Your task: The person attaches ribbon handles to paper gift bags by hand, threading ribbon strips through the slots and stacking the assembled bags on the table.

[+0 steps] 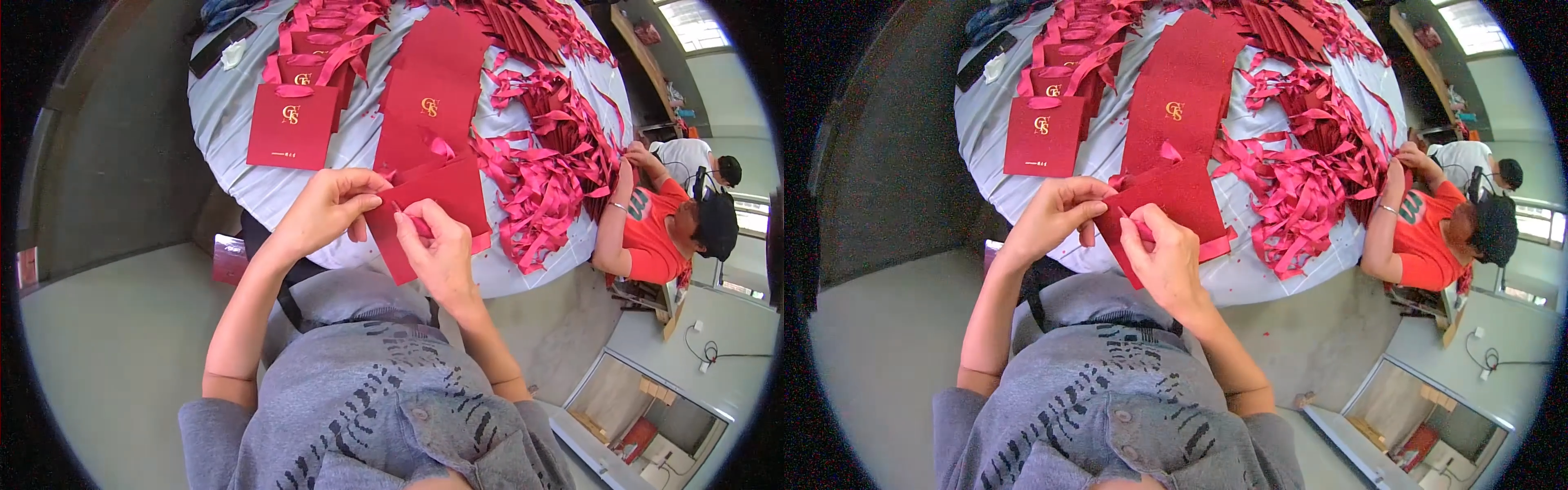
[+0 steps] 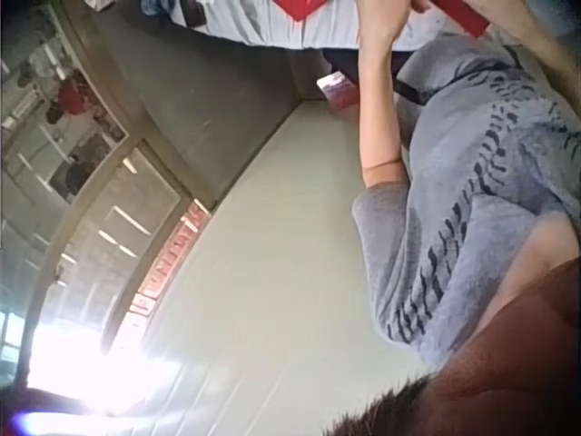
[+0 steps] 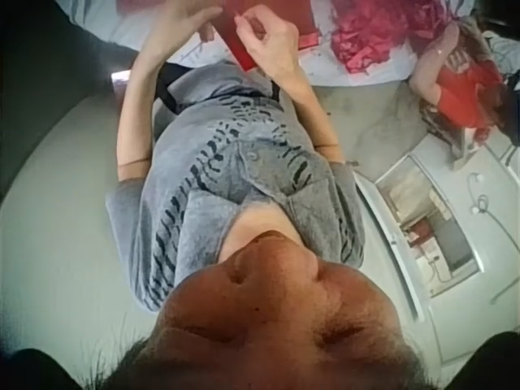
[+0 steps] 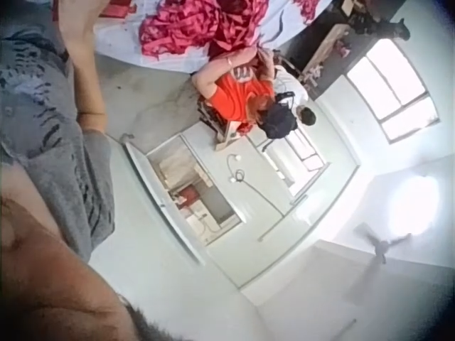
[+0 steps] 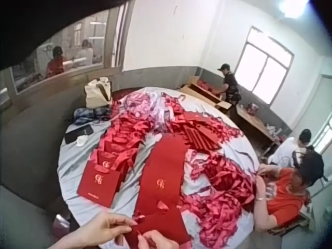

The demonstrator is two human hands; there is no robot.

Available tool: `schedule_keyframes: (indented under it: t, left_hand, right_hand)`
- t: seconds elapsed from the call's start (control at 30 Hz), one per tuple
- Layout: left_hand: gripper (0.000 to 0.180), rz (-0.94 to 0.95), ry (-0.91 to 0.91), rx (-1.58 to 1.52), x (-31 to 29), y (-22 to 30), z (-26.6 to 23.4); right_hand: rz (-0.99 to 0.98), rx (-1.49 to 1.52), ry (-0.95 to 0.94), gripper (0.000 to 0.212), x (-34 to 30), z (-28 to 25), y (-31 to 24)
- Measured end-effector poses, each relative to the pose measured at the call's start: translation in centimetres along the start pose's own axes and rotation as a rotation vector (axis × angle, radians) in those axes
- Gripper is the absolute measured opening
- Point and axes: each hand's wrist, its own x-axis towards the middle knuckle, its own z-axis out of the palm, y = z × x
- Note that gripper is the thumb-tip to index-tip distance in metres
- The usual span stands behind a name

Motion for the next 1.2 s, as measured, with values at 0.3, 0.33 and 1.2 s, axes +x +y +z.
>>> schedule_keyframes:
  t: [0.3, 0.33, 1.2]
  left_hand:
    - [0.016, 0.264, 0.227, 0.428, 0.0, -0.7, 2.1]
    - [0.015, 0.261, 0.251, 0.505, -0.2, -0.6, 2.1]
    - [0.015, 0.401, 0.385, 0.693, -0.3, -4.6, 3.6]
  right_hand:
    - [0.02, 0.068, 0.064, 0.013, 0.1, 1.2, 1.4]
    - [0.119, 0.102, 0.024, 0.015, 0.1, 1.4, 1.5]
    - [0.072, 0.204, 0.215, 0.013, -0.6, 5.7, 5.1]
